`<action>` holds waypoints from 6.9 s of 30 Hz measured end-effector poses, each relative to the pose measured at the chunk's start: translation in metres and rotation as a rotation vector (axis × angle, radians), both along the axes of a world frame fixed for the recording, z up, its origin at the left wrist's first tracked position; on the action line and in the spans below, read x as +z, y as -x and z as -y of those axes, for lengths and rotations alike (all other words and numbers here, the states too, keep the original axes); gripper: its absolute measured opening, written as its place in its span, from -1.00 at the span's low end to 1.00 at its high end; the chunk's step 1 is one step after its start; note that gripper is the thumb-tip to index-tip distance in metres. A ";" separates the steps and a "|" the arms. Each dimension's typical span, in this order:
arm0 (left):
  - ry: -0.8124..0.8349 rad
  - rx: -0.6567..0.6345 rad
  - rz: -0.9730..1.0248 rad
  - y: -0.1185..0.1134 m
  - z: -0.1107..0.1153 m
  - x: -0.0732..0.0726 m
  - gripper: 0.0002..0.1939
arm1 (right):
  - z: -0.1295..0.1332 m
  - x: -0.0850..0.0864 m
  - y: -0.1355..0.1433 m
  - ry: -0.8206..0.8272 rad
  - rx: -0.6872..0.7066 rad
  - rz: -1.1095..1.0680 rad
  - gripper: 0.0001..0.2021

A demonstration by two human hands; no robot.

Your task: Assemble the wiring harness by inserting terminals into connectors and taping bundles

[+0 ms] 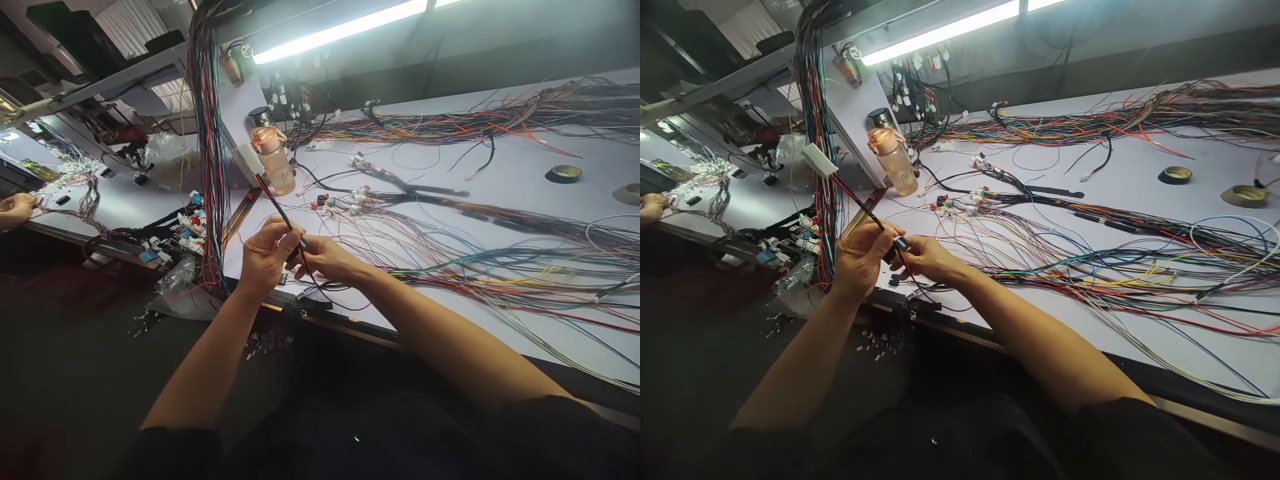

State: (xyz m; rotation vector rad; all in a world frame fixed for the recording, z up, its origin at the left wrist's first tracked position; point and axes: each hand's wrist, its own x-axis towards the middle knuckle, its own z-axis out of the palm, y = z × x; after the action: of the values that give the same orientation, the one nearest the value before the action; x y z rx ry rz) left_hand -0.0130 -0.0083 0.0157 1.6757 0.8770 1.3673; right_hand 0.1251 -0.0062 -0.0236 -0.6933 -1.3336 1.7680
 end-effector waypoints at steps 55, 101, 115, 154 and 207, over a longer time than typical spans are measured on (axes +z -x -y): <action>0.524 0.500 0.625 0.054 0.006 -0.059 -0.55 | 0.008 -0.030 0.071 -1.370 -0.467 1.020 -0.72; 0.068 0.483 0.291 0.044 0.013 -0.044 -0.79 | 0.029 -0.017 0.047 -1.105 -0.618 0.989 -0.69; 0.141 0.501 0.469 0.042 0.015 -0.052 -0.77 | 0.039 -0.022 0.056 -0.848 -0.822 0.595 -0.89; 0.128 0.196 0.129 0.042 0.017 -0.042 -0.85 | -0.013 -0.022 0.004 -0.516 -0.154 0.931 -0.76; 0.132 0.149 0.069 0.038 0.019 -0.049 -0.84 | 0.002 -0.021 0.006 -0.334 -0.310 0.985 -0.82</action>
State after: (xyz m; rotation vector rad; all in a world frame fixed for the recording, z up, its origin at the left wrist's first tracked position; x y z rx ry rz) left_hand -0.0511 -0.0269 -0.0329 1.4788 1.0462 1.4256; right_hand 0.1190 -0.0079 -0.0448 -1.5764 -1.9392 0.8951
